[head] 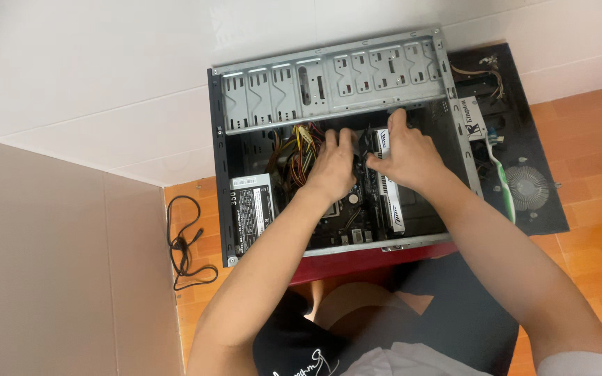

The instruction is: The person cleans the interior of a desktop computer case using a toothbrush. They brush the motherboard, power supply, and other internal components to remove dust.

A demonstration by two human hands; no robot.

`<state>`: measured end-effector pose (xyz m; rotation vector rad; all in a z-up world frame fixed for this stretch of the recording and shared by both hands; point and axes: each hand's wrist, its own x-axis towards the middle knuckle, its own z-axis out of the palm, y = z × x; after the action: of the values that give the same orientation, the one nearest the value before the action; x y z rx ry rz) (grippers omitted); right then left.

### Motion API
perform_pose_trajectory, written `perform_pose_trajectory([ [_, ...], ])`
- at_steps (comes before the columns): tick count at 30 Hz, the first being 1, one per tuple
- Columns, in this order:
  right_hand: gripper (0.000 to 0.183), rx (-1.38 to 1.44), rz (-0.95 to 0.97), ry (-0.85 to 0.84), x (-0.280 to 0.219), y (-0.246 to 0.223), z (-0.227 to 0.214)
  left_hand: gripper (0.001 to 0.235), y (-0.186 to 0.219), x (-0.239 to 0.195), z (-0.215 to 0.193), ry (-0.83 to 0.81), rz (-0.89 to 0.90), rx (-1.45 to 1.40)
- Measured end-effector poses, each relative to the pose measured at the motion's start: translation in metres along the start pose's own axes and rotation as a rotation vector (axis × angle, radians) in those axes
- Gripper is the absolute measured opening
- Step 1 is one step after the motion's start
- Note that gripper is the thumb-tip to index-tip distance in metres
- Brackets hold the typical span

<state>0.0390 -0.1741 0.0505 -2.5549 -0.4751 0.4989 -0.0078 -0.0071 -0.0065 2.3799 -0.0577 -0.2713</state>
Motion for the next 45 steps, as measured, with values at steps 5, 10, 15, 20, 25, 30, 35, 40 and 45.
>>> perform_pose_trajectory([
  [5, 0.055, -0.019, 0.002, 0.003, 0.0, 0.001, 0.001, 0.051, 0.005, 0.0, 0.001, -0.01, 0.061, -0.005],
  [10, 0.056, -0.007, -0.001, 0.003, -0.001, -0.002, -0.003, 0.041, 0.015, -0.001, -0.005, -0.037, -0.1, 0.138],
  [15, 0.057, -0.016, -0.012, -0.004, 0.001, 0.002, -0.002, 0.05, 0.011, -0.003, -0.003, -0.1, -0.101, 0.404],
  [20, 0.057, -0.006, -0.004, 0.008, 0.0, 0.001, -0.001, 0.06, 0.015, -0.003, -0.012, -0.123, -0.039, 0.4],
  [25, 0.058, -0.017, -0.035, 0.025, 0.0, 0.004, 0.0, 0.055, 0.011, -0.004, -0.009, -0.029, 0.025, 0.343],
  [30, 0.063, -0.022, 0.003, 0.022, -0.001, 0.003, -0.003, 0.04, 0.018, -0.006, -0.022, 0.054, 0.071, 0.283],
  [35, 0.062, -0.031, 0.01, 0.022, -0.011, -0.009, -0.015, 0.027, 0.027, -0.012, -0.036, 0.11, 0.086, 0.296],
  [40, 0.061, -0.055, -0.035, 0.055, -0.015, -0.015, -0.02, 0.029, 0.057, -0.029, -0.054, 0.146, 0.08, 0.392],
  [45, 0.061, -0.188, -0.107, 0.128, -0.004, 0.001, -0.011, 0.038, 0.077, -0.045, -0.066, 0.209, 0.136, 0.455],
])
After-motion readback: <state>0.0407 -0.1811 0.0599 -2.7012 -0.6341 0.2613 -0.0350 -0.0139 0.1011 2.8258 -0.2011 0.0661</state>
